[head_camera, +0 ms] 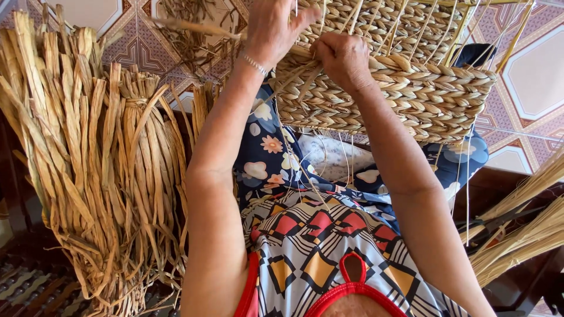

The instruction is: The person weaves dried plant fibers by hand into a rectangular frame, interlacing the stalks through vertical white cords. They incorporate new fibers one at a time, pulling them through the weave and pressing them into place.

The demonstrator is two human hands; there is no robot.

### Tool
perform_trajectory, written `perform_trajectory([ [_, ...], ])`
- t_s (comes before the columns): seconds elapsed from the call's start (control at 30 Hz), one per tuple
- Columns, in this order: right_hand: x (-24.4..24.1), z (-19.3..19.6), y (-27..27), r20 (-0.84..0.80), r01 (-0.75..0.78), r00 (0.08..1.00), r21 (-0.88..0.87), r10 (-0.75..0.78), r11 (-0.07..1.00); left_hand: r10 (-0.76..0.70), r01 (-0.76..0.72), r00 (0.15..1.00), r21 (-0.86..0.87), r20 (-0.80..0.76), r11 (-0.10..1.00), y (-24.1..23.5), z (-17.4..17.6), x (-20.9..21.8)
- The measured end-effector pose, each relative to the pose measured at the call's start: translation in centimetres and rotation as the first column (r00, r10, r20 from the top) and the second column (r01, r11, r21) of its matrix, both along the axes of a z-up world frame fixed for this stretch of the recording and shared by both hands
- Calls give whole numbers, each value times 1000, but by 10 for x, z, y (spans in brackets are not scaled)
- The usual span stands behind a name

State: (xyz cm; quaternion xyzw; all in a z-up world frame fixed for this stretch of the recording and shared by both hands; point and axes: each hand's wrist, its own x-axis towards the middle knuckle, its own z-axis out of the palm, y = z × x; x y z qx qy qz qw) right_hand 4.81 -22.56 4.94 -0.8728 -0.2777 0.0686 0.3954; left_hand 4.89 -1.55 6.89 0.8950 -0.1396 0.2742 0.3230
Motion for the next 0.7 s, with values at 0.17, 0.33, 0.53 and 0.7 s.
perform_trajectory([
  [0.17,8,-46,-3,92,67,994,-98,-58,993,38,-57,997,321,65,945,28,-29,-57],
  [0.33,1,-41,7,170,112,977,103,-128,988,-106,27,861,-163,-497,986,35,-51,-82],
  [0.53,-12,-13,29,575,175,804,14,-151,984,145,-115,988,404,-44,908,-3,-6,-90],
  [0.7,-4,-24,28,559,85,826,-252,73,964,112,28,949,432,-295,901,-9,-34,-100],
])
